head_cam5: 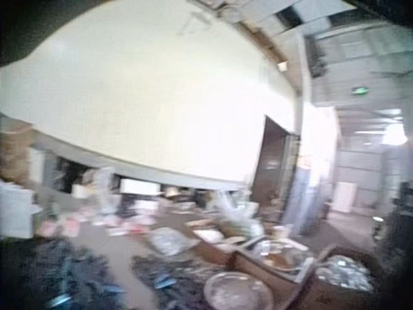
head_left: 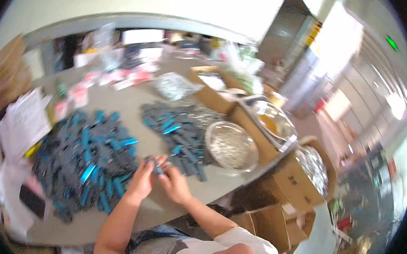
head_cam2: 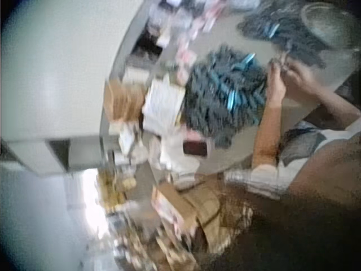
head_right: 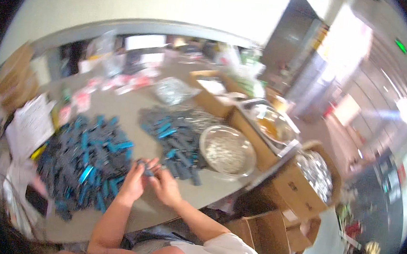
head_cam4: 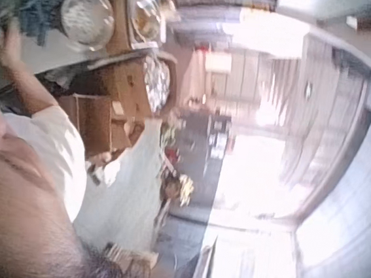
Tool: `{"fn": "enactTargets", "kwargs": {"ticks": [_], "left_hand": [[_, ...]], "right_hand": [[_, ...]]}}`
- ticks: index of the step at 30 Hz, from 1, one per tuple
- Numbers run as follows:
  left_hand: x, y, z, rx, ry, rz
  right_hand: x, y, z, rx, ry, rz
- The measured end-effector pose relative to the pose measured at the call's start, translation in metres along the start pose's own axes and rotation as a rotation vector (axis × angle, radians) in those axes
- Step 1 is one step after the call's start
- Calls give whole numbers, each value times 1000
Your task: Manually assembling small plastic and metal components at a workbench.
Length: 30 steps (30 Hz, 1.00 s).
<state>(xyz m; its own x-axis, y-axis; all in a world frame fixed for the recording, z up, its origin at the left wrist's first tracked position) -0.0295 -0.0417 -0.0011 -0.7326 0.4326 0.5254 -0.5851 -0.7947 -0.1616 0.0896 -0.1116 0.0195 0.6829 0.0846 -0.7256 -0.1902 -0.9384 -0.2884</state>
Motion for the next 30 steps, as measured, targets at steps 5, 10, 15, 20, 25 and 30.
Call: {"fn": "enactTargets", "kwargs": {"ticks": [5,10,15,20,25,30], "left_hand": [[-4,2,1,-48,1,-52],[-18,4,13,-82,56,-214],[-28,13,15,-77,-241,-394],[-29,9,11,48,-331,-382],[-4,-18,-27,237,-341,-15],[52,-26,-27,247,-128,432]], "right_hand": [[0,6,-6,-144,-123,-39],[0,29,-17,55,-119,-70],[8,47,-19,186,12,81],[32,62,-12,33,220,92],[13,63,-12,-9,334,100],[9,61,-11,-11,397,60]]}}
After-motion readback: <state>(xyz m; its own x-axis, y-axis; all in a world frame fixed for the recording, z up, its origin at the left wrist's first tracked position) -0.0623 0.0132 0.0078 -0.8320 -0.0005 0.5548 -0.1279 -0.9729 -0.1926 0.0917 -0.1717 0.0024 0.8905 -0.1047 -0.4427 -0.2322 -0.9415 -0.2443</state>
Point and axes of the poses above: each hand's wrist, its own y-axis away from the middle knuckle, its own z-axis out of the palm, x = y × z, the point moved 1 cm from there along -y, towards the middle knuckle, and after that the axes turned 6 degrees about y, right-handed, at the moved point
